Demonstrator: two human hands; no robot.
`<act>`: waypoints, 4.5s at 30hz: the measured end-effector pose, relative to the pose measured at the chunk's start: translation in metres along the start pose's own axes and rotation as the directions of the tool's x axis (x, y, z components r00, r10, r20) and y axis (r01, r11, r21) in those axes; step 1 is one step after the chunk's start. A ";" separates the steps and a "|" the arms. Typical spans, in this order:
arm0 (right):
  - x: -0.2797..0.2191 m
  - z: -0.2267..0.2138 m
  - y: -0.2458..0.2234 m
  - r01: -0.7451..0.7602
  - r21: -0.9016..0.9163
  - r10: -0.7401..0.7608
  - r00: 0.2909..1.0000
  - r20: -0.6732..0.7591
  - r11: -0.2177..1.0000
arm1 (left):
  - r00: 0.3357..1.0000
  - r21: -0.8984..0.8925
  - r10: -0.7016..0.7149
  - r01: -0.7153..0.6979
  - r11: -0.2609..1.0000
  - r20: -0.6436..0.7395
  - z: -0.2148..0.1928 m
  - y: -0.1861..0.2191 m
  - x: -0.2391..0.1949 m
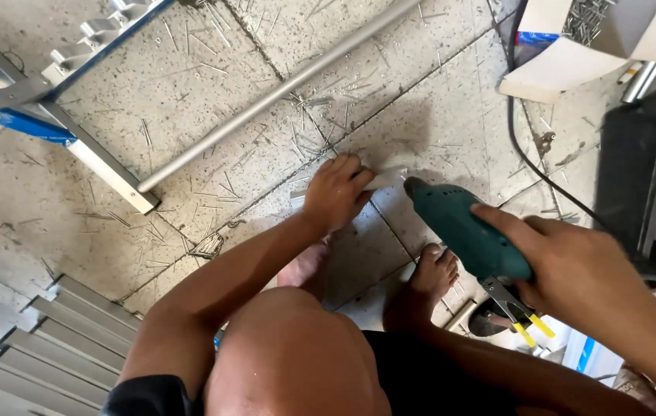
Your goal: Assembling an aluminum frame by drilling holes and fastening components with a hand riveter.
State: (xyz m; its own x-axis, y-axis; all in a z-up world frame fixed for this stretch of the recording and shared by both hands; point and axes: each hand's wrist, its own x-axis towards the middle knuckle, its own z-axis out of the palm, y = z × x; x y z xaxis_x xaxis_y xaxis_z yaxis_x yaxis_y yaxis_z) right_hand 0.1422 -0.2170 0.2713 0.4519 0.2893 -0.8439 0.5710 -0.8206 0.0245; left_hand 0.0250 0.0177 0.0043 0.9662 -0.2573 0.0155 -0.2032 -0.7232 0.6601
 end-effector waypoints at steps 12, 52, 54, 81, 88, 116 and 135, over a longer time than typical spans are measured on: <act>-0.032 0.039 0.021 0.040 0.105 -0.026 0.990 -0.138 0.994 | 1.000 0.022 -0.009 0.009 1.000 -0.018 0.003 -0.001 -0.004; -0.006 0.013 -0.001 0.145 -0.302 -0.104 0.983 0.148 0.942 | 0.998 -0.050 -0.049 0.047 0.998 -0.048 -0.005 -0.002 0.005; -0.005 0.011 0.000 0.123 -0.247 -0.090 0.986 0.140 0.961 | 0.998 -0.047 -0.053 0.051 0.998 -0.041 -0.004 -0.002 0.004; -0.022 0.062 0.025 0.195 -0.099 -0.212 0.955 -0.208 0.976 | 0.996 -0.020 -0.081 0.080 0.997 -0.038 0.005 -0.003 -0.002; -0.023 0.056 0.022 0.175 -0.039 -0.179 0.966 -0.185 0.984 | 0.996 -0.005 -0.093 0.093 0.996 0.001 0.003 -0.002 -0.003; -0.005 0.002 -0.012 0.113 -0.107 -0.099 0.988 0.122 0.988 | 0.993 -0.051 -0.112 0.114 0.992 0.037 0.003 -0.005 0.002; -0.017 0.041 0.014 0.094 0.061 -0.086 0.990 -0.112 0.994 | 0.994 -0.012 0.005 -0.006 1.000 -0.107 -0.004 -0.007 0.003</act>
State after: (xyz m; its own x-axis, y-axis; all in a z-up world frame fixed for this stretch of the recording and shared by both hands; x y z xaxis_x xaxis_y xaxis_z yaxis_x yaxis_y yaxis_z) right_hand 0.1145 -0.2540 0.2639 0.4746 0.4124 -0.7776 0.5679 -0.8184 -0.0874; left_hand 0.0301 0.0242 0.0030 0.9766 -0.1908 0.0988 -0.2071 -0.7136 0.6693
